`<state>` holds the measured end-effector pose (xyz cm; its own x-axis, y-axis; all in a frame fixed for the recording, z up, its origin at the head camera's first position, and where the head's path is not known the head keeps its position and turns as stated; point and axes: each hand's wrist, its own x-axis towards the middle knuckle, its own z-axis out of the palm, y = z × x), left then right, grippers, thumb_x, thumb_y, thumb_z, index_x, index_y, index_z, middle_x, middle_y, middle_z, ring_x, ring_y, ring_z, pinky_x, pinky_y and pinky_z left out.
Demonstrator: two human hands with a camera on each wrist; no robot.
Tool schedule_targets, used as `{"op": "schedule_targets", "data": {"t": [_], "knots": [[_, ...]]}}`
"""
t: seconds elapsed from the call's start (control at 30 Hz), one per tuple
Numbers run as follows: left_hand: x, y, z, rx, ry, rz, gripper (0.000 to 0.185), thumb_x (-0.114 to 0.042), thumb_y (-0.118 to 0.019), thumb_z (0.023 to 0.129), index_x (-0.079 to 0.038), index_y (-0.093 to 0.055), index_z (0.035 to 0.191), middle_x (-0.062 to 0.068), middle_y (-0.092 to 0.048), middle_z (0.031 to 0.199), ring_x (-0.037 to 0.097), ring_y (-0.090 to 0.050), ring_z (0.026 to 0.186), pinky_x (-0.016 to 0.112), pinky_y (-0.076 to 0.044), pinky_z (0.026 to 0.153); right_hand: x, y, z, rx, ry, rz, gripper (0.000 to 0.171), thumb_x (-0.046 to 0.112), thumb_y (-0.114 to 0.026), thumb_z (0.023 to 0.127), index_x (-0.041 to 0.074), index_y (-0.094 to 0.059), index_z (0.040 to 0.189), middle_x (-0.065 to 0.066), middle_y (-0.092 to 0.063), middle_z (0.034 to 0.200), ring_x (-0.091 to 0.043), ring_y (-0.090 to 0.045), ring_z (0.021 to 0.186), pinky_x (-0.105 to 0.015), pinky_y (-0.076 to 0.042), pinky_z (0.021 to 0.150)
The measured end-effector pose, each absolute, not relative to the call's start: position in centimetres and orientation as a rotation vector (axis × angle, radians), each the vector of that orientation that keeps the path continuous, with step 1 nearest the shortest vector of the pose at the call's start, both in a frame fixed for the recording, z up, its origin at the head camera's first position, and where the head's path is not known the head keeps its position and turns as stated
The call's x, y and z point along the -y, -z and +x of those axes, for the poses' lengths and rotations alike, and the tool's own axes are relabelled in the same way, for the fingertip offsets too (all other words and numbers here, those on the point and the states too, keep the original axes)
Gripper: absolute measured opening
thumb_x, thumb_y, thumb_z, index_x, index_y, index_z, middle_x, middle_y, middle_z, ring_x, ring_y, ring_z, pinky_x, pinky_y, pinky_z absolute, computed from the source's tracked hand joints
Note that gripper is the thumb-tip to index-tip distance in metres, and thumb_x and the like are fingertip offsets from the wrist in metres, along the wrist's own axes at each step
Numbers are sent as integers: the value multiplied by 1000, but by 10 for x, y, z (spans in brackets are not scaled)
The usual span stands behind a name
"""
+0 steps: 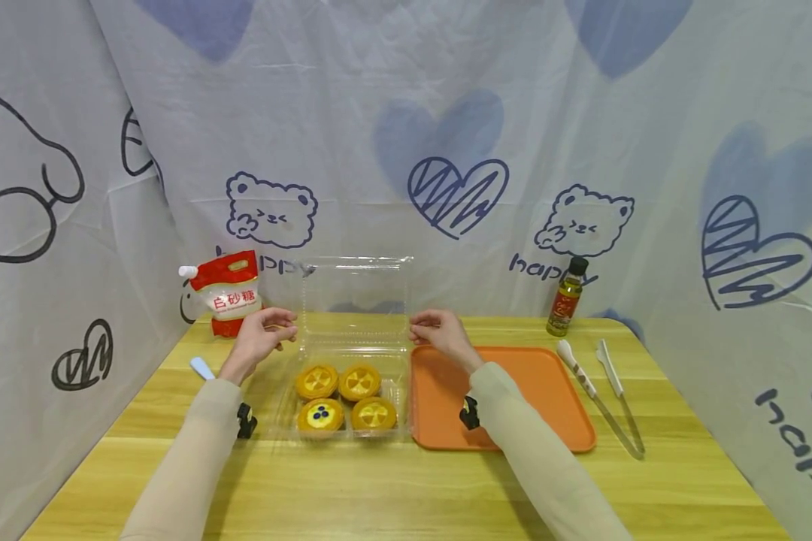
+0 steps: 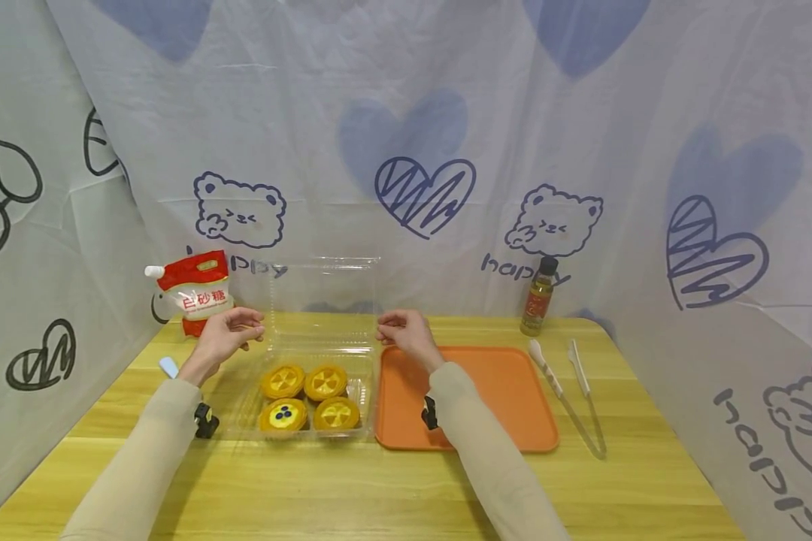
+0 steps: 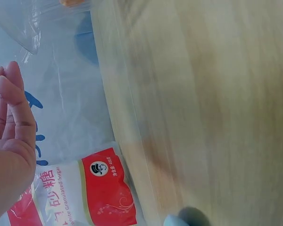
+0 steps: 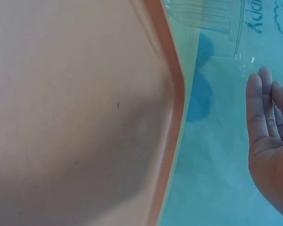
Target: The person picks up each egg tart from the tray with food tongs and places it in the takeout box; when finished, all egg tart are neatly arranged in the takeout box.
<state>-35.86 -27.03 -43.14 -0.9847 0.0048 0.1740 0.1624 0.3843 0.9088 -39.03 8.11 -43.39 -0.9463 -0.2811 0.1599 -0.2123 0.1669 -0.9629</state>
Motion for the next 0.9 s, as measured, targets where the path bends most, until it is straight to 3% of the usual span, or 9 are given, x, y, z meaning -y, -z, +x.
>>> {"op": "schedule_targets", "data": {"t": [0.23, 0.5, 0.7, 0.9], "knots": [[272, 432, -359, 2460, 1735, -179, 28, -12, -65, 84, -1, -56, 108, 18, -60, 100, 32, -62, 83, 39, -55, 63, -82, 431, -389, -2363, 1934, -501, 17, -2, -61, 83, -7, -63, 99, -21, -65, 91, -27, -65, 78, -48, -52, 76], [273, 430, -356, 2415, 1841, -188, 32, -8, -64, 84, 6, -52, 111, 25, -57, 107, 32, -62, 85, 48, -53, 75, -87, 432, -389, -2390, 1869, -562, 23, 6, -60, 86, -6, -63, 105, -21, -64, 96, -37, -61, 90, -47, -51, 79], [268, 419, -346, 2354, 1931, -234, 26, 1, -60, 85, 11, -51, 107, 33, -51, 110, 43, -57, 92, 50, -50, 78, -88, 432, -389, -2401, 1862, -568, 21, 7, -61, 86, -2, -65, 104, -16, -66, 94, -34, -61, 91, -47, -50, 80], [264, 412, -338, 2359, 1904, -239, 26, 3, -58, 85, 14, -51, 107, 34, -51, 108, 41, -58, 93, 50, -48, 82, -88, 431, -389, -2390, 1847, -571, 21, 8, -61, 86, -3, -65, 104, -12, -67, 92, -34, -61, 92, -46, -50, 82]]}}
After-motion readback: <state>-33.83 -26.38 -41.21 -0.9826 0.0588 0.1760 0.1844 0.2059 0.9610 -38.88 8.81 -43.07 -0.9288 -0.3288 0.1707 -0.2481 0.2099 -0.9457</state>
